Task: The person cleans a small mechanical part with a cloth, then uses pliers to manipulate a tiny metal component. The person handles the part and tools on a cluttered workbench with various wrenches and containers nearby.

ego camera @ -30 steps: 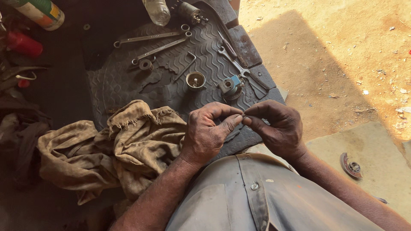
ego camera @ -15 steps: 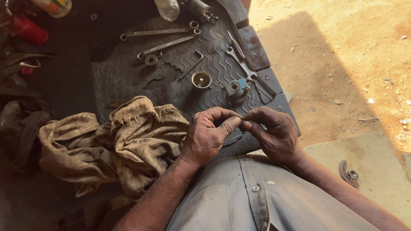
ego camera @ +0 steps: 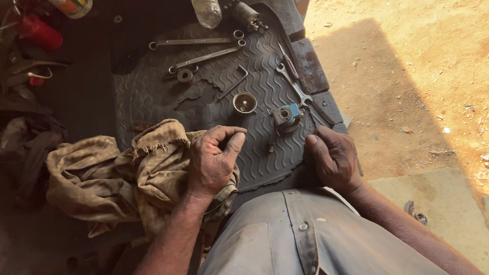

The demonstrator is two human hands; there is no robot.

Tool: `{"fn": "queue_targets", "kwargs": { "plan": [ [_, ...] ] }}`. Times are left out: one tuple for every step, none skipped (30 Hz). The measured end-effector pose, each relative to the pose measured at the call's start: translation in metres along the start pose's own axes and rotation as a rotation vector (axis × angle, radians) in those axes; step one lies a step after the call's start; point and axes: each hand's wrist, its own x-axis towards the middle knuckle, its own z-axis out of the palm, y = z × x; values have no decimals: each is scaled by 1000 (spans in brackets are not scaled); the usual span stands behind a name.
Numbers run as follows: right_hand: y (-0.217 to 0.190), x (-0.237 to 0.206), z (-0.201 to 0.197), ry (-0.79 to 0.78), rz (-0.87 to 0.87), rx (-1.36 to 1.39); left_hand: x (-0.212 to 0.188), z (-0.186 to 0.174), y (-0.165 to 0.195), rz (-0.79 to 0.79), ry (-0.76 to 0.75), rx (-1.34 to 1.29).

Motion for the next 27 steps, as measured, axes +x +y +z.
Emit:
{"fn": "queue_targets", "kwargs": {
  "plan": [
    [1, 1, 3, 35, -12, -13, 0, -1, -2, 66, 18, 17],
    [2, 1, 7, 71, -22, -31, -1, -1, -3, 131, 32, 30],
    [2, 1, 8, 108, -31, -53, -2, 2, -4, 129, 7, 58],
    [2, 2, 9, 133, -30, -34, -2, 6, -4, 131, -15, 90],
    [1, 4, 12, 156, -32, -12, -3, 9, -4, 133, -35, 126],
    [-1, 4, 14, 177, -33, 11, -4, 14, -4, 136, -67, 160],
    [-2, 5, 14, 172, -90, -42, -3, 20, -3, 142, -98, 194],
    [-4, 6, 14, 172, -149, -96, -2, 25, -2, 153, -131, 228],
    [-5, 5, 14, 173, -207, -151, -2, 28, -1, 182, -143, 270],
    [-7, 4, 14, 149, -200, -227, -3, 31, 0, 212, -157, 310],
    [-8, 4, 14, 127, -191, -303, -2, 33, 1, 243, -171, 350],
    [-9, 3, 15, 105, -182, -377, -2, 34, 2, 247, -200, 372],
    [-10, 1, 14, 91, -199, -417, -3, 35, 3, 252, -229, 394],
    [-11, 0, 14, 78, -219, -458, -3, 36, 4, 258, -255, 415],
    [-12, 0, 14, 64, -239, -499, -3, 35, 4, 246, -254, 401],
    [-13, -2, 14, 76, -229, -510, -4, 35, 4, 232, -251, 385],
    [-13, -3, 15, 86, -220, -519, -4, 33, 4, 215, -247, 370],
    [-14, -5, 17, 90, -211, -525, -5, 32, 4, 235, -238, 357],
    [-15, -6, 18, 96, -222, -530, -7, 31, 4, 250, -225, 348],
    [-16, -6, 20, 102, -234, -532, -8, 28, 3, 264, -212, 342],
    [-16, -7, 22, 109, -243, -535, -11, 25, 3, 234, -205, 278],
    [-17, -8, 23, 104, -233, -535, -14, 22, 2, 205, -200, 211],
    [-17, -9, 24, 100, -222, -536, -16, 20, 2, 176, -195, 141],
    [-18, -9, 26, 95, -212, -537, -18, 18, 2, 162, -177, 110],
    [-18, -9, 27, 85, -205, -531, -19, 16, 1, 147, -159, 79],
    [-19, -10, 28, 75, -197, -527, -21, 15, 1, 133, -141, 46],
    [-19, -10, 28, 68, -187, -525, -21, 13, 0, 105, -138, 35]
  ]
}}
